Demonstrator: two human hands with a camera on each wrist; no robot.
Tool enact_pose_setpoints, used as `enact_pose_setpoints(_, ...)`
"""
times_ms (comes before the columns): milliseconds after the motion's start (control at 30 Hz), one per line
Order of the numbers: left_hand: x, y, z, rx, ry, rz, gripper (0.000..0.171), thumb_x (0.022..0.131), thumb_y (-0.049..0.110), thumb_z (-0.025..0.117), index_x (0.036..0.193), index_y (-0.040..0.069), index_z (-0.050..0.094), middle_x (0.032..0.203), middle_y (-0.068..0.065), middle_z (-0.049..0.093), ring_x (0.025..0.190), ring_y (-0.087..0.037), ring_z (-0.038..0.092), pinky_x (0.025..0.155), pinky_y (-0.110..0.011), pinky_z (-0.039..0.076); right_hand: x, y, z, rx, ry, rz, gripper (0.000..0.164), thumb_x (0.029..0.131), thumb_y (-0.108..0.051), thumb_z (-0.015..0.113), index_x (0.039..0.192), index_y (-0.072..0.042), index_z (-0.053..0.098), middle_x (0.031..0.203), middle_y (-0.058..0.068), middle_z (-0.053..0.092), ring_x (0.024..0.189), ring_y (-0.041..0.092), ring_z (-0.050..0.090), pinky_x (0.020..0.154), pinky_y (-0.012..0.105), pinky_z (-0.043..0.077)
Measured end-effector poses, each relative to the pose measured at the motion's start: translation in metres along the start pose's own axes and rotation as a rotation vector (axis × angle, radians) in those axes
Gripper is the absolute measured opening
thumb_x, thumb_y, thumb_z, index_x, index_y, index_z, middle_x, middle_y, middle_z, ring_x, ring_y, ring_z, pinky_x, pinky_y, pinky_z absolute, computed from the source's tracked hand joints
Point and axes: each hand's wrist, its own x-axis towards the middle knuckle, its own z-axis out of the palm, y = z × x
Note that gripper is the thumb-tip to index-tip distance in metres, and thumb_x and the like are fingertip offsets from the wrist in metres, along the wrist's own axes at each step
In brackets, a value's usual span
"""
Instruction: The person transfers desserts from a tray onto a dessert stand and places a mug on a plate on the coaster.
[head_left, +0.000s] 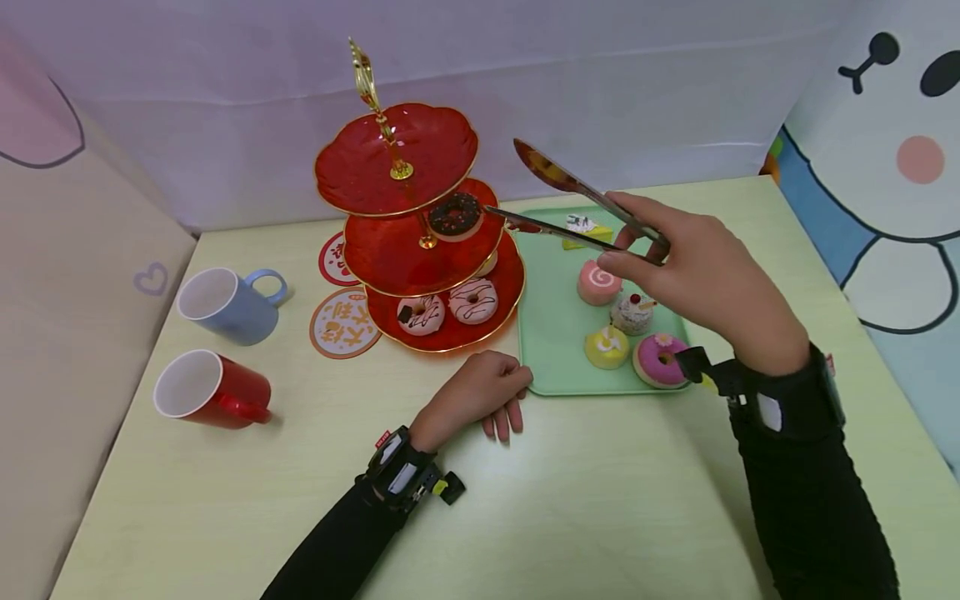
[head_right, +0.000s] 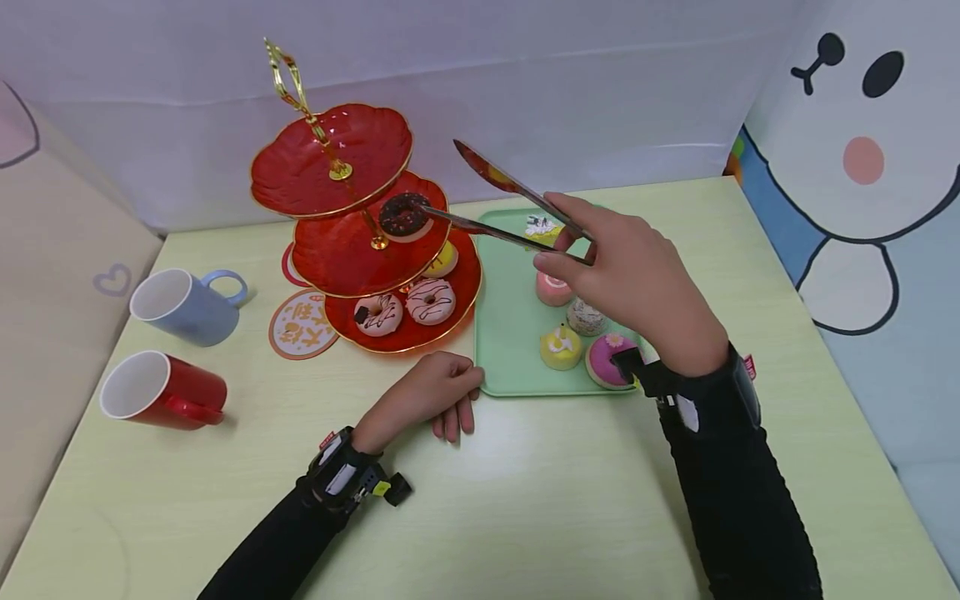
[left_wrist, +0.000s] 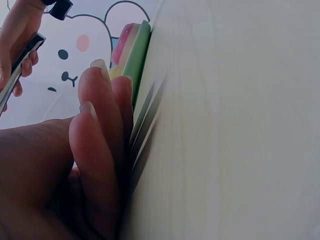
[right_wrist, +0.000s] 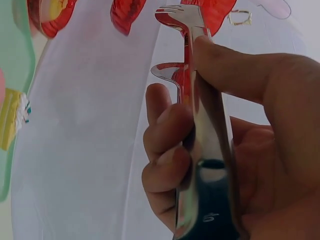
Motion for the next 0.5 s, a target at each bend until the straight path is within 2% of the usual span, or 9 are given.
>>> enact_pose_setpoints(267, 0.001, 0.0, 0.001, -0.007, -0.006, -0.011, 0.033, 0.107, 0.025, 0.05, 0.088, 0.003, 0.066, 0.071, -0.013, 0.074, 0.056, -0.035, 0.072, 0.045, -0.031, 0.056, -0.006, 0.016, -0.015, -0.021, 0.036, 0.09, 0.07, 0.101, -0.042, 0.073, 0.163, -0.023, 0.046, 0.118, 0.007, 0.072, 0.082, 0.025, 0.059, 0.062, 0.032, 0.04)
enact_pose_setpoints(500, 0.001, 0.002, 0.0, -0.014, -0.004, -0.019, 0.033, 0.106, 0.025, 0.05, 0.088, 0.003, 0.066, 0.071, -0.014, 0.074, 0.056, -0.035, 0.072, 0.044, -0.03, 0.055, -0.009, 0.022, -0.018, -0.046, 0.025, 0.114, 0.07, 0.101, -0.042, 0.072, 0.163, -0.021, 0.046, 0.117, 0.008, 0.072, 0.079, 0.025, 0.058, 0.06, 0.033, 0.04)
